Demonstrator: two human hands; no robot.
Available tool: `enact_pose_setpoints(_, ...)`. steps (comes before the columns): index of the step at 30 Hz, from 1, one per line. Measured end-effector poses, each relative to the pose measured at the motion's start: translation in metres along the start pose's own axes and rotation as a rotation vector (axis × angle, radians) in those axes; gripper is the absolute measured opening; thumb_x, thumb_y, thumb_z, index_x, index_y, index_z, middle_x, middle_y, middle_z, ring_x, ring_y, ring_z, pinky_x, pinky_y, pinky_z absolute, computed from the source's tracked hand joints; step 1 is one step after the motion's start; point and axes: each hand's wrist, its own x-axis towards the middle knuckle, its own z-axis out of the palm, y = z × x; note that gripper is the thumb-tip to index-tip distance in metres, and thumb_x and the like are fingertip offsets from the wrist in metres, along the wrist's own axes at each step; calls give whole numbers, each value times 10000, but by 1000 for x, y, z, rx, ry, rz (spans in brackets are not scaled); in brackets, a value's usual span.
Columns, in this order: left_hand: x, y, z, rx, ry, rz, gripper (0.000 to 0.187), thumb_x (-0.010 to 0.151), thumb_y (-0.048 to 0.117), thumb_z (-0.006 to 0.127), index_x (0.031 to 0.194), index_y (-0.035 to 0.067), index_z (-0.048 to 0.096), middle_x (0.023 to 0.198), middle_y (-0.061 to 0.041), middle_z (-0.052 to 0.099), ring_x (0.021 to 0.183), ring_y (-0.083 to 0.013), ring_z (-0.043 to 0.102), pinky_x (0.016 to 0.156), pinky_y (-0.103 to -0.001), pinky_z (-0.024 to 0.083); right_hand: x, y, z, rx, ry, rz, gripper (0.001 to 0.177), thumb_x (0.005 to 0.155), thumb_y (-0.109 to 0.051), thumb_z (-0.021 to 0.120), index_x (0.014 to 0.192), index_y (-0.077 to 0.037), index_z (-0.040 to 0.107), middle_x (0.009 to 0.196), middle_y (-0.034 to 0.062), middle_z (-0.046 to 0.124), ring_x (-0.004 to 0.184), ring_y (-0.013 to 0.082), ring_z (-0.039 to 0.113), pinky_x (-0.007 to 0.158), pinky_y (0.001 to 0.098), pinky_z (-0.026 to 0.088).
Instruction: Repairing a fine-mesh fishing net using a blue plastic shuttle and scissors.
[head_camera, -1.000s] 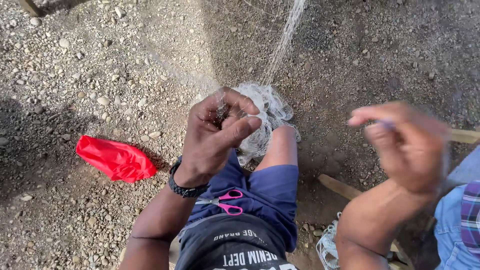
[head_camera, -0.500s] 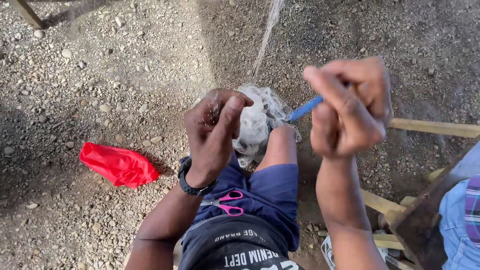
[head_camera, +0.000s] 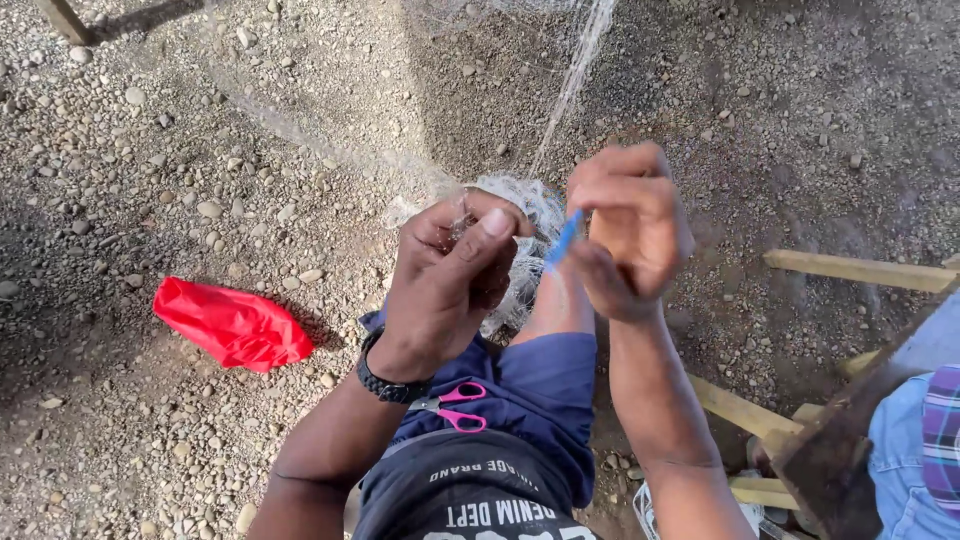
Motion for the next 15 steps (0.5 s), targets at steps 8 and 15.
enact_pose_setpoints(8,-4,3,-7,513,65,370,263,1056,291,598,1083,49,699,657,3,538,515,-61,428,454,-200,367,28,-35,-13,-183,79,-124,226,1096,-265,576,1092,-54,656,1023,70,469,844,176,476,645,303,424)
enact_pose_setpoints(15,-3,13,-12,610,88,431,277,1065,264,579,1090,15,697,757,-22,595,559,-62,436,497,-213,318,32,-46,-91,45,69,84,346,1107,-345,524,1000,-19,567,966,89,537,663,176,397,643,320,424)
